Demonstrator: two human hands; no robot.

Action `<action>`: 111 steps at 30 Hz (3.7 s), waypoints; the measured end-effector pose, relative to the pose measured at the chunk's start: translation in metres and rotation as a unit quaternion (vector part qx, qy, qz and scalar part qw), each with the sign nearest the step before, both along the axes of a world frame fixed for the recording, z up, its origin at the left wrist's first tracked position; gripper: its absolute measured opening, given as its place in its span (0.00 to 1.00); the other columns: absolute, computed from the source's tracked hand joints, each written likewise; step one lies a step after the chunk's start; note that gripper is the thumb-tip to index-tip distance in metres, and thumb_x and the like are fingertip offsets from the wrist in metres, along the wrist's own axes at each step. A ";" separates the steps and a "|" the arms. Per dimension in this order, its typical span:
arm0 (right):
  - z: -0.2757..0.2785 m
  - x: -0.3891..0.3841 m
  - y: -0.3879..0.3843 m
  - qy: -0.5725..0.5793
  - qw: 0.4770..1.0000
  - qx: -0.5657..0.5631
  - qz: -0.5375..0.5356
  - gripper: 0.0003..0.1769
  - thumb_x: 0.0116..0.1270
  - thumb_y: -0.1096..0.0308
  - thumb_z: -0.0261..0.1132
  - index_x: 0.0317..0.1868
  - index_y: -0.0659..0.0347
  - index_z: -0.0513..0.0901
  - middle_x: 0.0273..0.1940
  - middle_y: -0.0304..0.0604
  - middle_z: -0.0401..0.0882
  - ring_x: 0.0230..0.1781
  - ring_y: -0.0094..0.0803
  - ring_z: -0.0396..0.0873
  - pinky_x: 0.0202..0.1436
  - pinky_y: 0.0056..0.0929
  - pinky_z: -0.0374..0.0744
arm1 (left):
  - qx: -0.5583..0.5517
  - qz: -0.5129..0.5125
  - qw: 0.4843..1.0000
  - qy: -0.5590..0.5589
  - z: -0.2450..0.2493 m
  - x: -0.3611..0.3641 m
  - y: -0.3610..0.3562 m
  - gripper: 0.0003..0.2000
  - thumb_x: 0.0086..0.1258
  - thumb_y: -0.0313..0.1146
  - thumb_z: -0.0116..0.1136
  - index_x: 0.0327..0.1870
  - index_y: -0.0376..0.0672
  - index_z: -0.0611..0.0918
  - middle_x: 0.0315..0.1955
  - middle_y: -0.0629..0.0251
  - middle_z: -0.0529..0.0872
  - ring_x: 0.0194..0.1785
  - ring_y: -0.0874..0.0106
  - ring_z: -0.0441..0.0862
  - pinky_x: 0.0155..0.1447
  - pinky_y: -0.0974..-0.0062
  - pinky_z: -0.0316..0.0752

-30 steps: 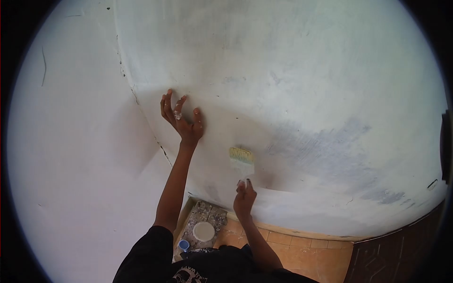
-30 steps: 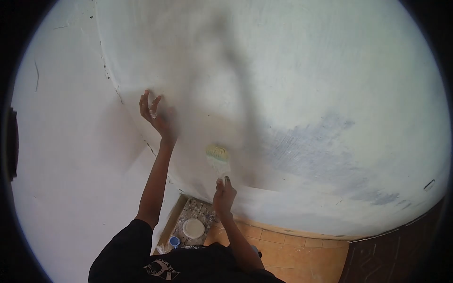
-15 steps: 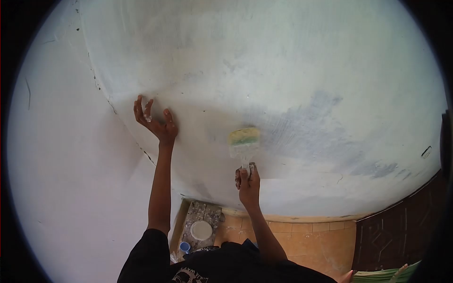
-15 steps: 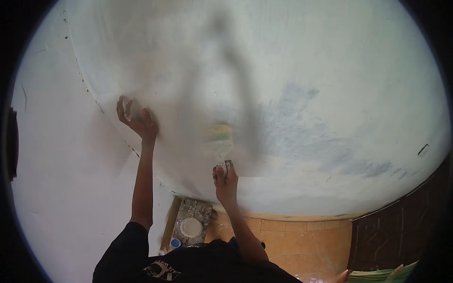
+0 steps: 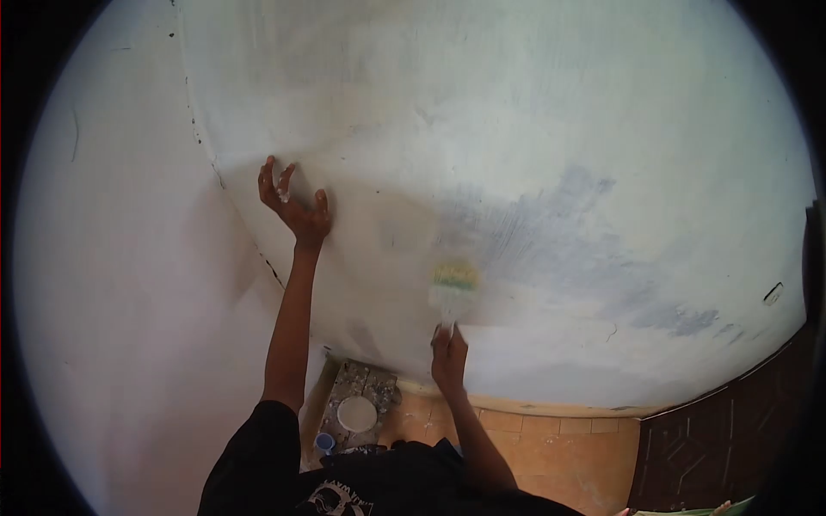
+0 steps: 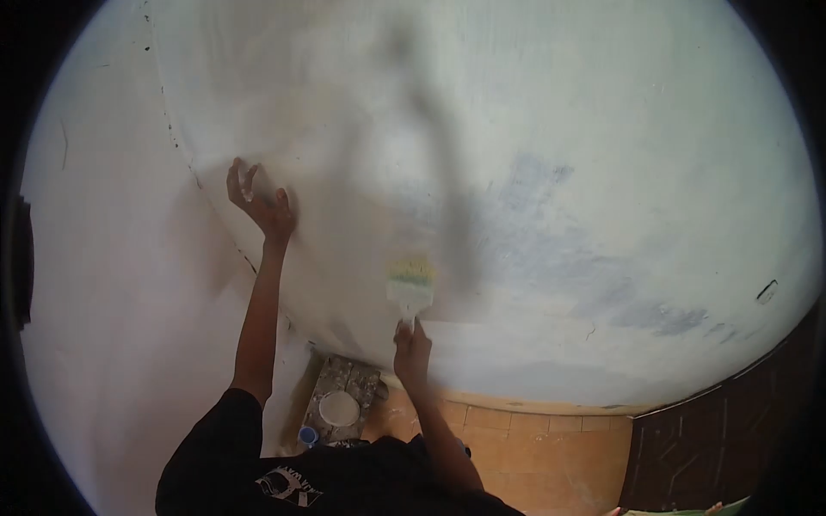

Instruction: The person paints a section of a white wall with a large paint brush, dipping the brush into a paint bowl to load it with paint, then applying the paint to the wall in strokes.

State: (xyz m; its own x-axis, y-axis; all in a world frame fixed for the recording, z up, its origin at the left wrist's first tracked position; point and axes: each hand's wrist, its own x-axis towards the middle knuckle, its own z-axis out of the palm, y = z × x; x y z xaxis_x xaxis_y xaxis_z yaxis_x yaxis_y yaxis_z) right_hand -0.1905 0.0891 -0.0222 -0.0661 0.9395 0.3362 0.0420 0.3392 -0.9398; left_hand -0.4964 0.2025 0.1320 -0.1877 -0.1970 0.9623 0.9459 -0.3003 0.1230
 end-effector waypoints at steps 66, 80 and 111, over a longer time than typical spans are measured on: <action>-0.053 0.004 0.018 0.058 0.995 -0.076 0.042 0.17 0.82 0.59 0.49 0.38 0.64 0.71 0.23 0.33 0.65 0.22 0.18 0.61 0.25 0.23 0.63 | -0.010 0.000 0.999 0.042 -0.025 0.022 0.007 0.34 0.74 0.59 0.49 0.69 0.41 0.63 0.68 0.46 0.62 0.74 0.48 0.52 0.73 0.44 0.52; -0.026 -0.002 0.022 0.092 0.994 -0.047 0.037 0.19 0.82 0.55 0.48 0.32 0.57 0.64 0.23 0.29 0.60 0.19 0.14 0.56 0.20 0.19 0.56 | -0.012 0.030 0.998 0.055 -0.023 0.024 0.002 0.34 0.75 0.58 0.47 0.72 0.42 0.60 0.68 0.45 0.62 0.74 0.49 0.53 0.72 0.44 0.53; 0.010 0.023 0.041 0.000 1.000 0.013 -0.019 0.22 0.81 0.55 0.50 0.37 0.67 0.73 0.18 0.38 0.65 0.20 0.24 0.63 0.25 0.29 0.65 | -0.007 -0.007 1.000 -0.006 -0.039 0.041 0.010 0.28 0.75 0.56 0.48 0.60 0.39 0.74 0.68 0.50 0.64 0.72 0.49 0.54 0.72 0.45 0.52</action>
State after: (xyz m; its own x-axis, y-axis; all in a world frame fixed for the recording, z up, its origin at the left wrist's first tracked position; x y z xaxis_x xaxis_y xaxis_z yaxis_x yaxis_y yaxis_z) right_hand -0.1672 0.1305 -0.0122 -0.0312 0.9325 0.3598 0.0552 0.3611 -0.9309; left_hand -0.4552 0.2121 0.0932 -0.2018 -0.1806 0.9626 0.9398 -0.3126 0.1384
